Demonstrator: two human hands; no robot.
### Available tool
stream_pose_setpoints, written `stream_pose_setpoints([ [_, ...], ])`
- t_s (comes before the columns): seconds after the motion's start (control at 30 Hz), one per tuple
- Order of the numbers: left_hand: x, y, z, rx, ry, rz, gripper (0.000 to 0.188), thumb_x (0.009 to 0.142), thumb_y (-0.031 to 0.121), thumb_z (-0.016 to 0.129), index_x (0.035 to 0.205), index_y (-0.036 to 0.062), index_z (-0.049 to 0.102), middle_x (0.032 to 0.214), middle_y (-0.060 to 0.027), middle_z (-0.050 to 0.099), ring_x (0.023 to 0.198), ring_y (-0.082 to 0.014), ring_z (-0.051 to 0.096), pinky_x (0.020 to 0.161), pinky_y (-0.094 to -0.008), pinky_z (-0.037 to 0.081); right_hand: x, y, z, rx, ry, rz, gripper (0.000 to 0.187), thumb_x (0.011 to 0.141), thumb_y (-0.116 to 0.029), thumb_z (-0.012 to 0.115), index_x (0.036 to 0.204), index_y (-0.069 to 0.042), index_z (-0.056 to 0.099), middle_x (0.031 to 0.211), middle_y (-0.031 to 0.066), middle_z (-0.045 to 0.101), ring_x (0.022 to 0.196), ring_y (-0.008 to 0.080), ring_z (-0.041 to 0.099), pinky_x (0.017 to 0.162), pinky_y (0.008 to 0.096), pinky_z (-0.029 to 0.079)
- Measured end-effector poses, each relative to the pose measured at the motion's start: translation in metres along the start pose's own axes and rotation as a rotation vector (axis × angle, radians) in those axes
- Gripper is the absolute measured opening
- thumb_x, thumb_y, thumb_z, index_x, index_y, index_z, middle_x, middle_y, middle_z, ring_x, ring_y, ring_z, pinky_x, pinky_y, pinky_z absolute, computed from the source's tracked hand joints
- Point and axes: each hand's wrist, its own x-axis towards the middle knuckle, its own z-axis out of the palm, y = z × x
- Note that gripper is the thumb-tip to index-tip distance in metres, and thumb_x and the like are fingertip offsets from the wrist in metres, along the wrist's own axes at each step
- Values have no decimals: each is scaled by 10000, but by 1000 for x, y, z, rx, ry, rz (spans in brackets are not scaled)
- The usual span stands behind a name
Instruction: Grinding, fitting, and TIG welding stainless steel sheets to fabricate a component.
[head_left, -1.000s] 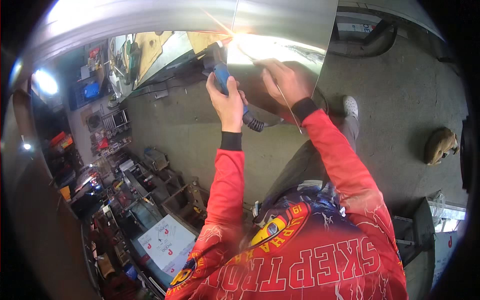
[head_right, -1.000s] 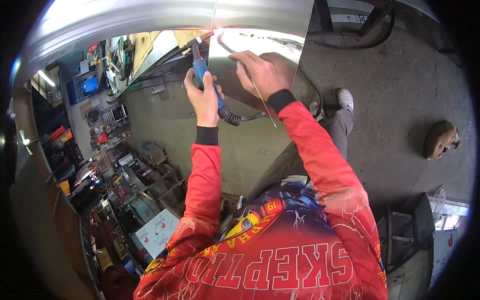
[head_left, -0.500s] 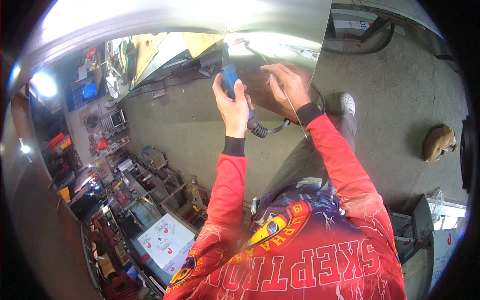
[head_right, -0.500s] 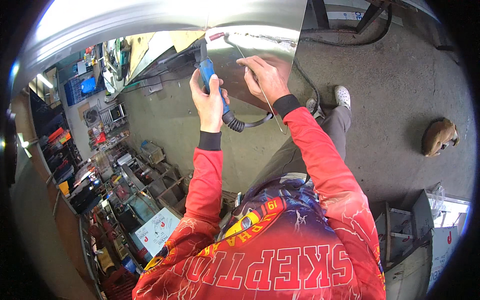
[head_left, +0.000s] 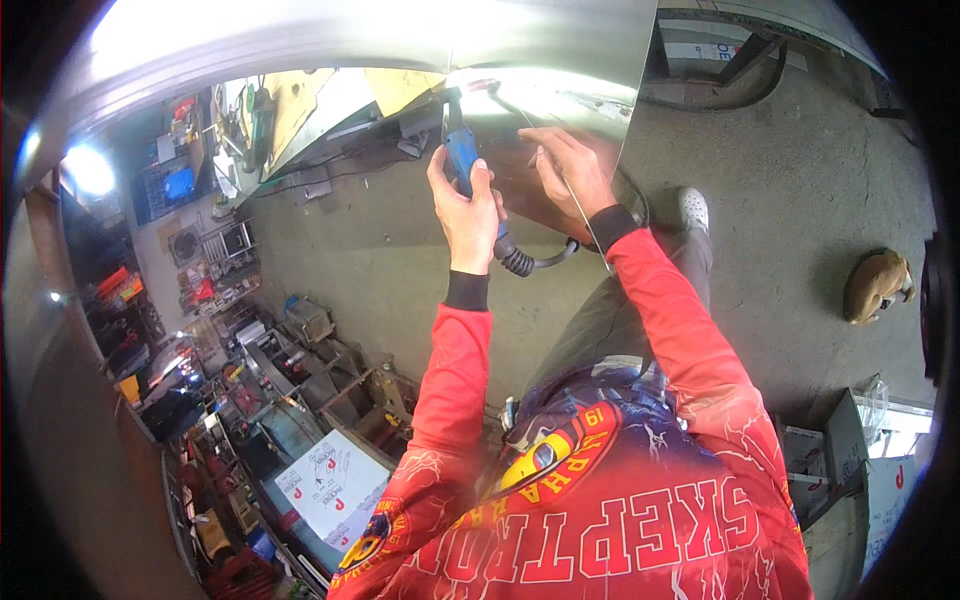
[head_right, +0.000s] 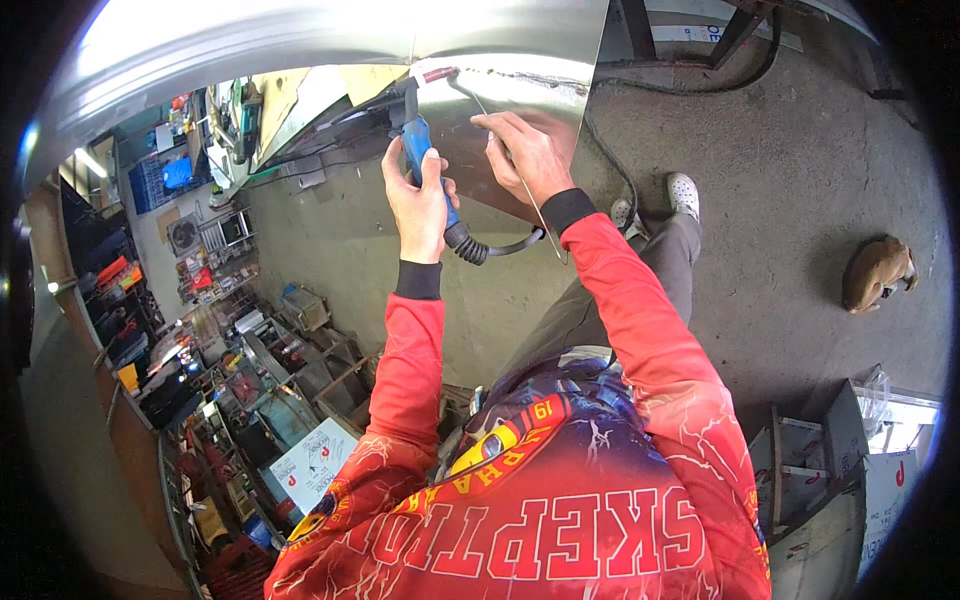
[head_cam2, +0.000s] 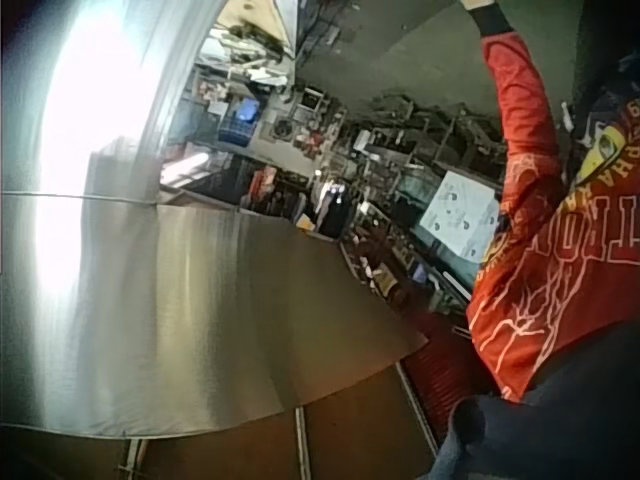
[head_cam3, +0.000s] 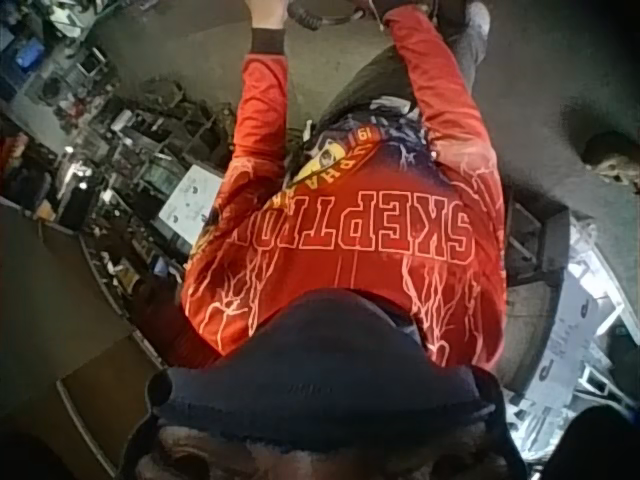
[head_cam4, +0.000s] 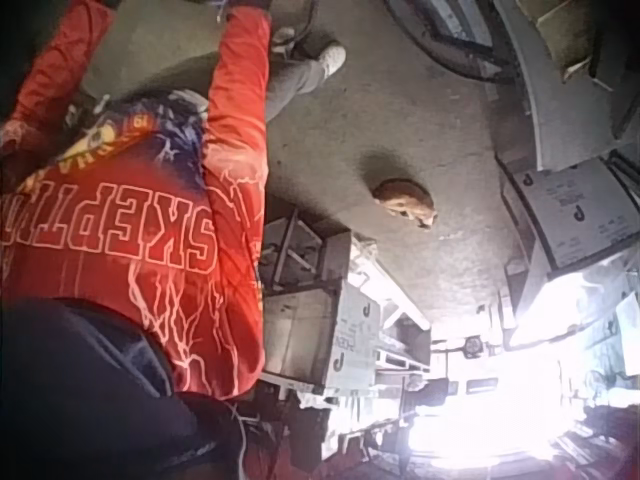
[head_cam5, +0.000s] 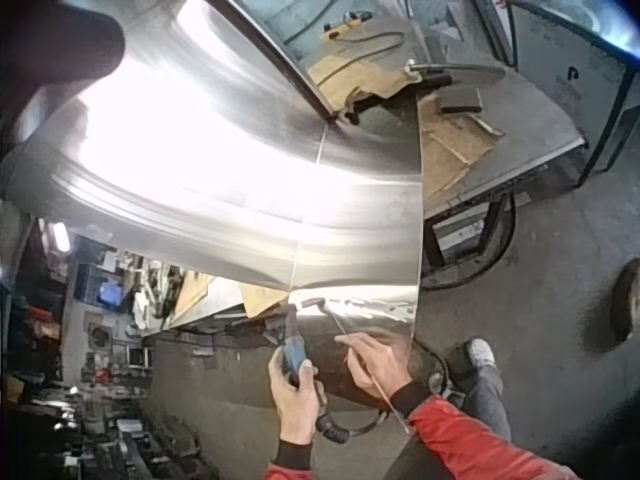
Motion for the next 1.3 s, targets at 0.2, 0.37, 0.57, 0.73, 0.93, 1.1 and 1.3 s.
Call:
stream_pose_setpoints([
  [0.2, -1, 1, 2, -12, 5, 4, 608, 994, 123, 604, 1499, 45, 273, 875, -94, 626, 487, -108, 533, 403, -282, 422, 0, 1, 2, -2, 7, 1, 293, 909, -20, 566, 1186, -72, 648, 1068, 135, 684, 897, 347, 689, 772, 407, 560],
  [0.37, -1, -2, 1, -22, -9, 0, 562, 1005, 169, 620, 1466, 81, 312, 903, -93, 612, 533, -104, 541, 416, -275, 441, 1, 1, 2, -2, 25, -20, 296, 906, -16, 567, 1185, -75, 648, 1055, 132, 682, 880, 342, 688, 764, 404, 559],
  [0.57, -1, -6, 0, -7, 5, 48, 573, 977, 100, 616, 1462, 20, 322, 884, -94, 629, 524, -128, 560, 429, -285, 451, 0, 1, 3, -16, 21, -18, 286, 901, -7, 574, 1168, -69, 655, 1024, 136, 683, 842, 324, 694, 733, 390, 559],
  [0.73, 2, -19, -7, 66, -34, 230, 542, 960, 84, 627, 1432, 10, 369, 890, -96, 631, 567, -152, 592, 455, -283, 478, -4, -1, 1, 36, 40, 13, 280, 901, -3, 573, 1160, -65, 657, 1000, 139, 684, 812, 306, 700, 708, 383, 559],
  [0.93, -3, 1, -1, -12, -26, 33, 588, 1001, 148, 612, 1490, 54, 299, 900, -92, 611, 546, -104, 546, 437, -275, 454, -5, 2, 0, 52, 74, -43, 220, 917, 2, 527, 1074, -16, 680, 944, 135, 679, 729, 210, 683, 665, 327, 548],
  [1.1, -8, 0, -4, -5, -24, 18, 589, 1004, 153, 611, 1494, 57, 299, 903, -93, 612, 545, -103, 546, 435, -276, 455, -4, -2, -2, 26, 78, -2, 138, 875, -2, 569, 953, -42, 675, 859, 107, 655, 676, 238, 654, 625, 333, 528],
  [1.3, -8, -2, -1, 8, -23, 1, 595, 1004, 163, 617, 1497, 62, 300, 907, -90, 612, 553, -102, 553, 436, -275, 462, -4, 1, 1, 42, 100, -4, 144, 876, -15, 578, 971, -59, 678, 868, 106, 662, 701, 255, 666, 651, 344, 539],
])
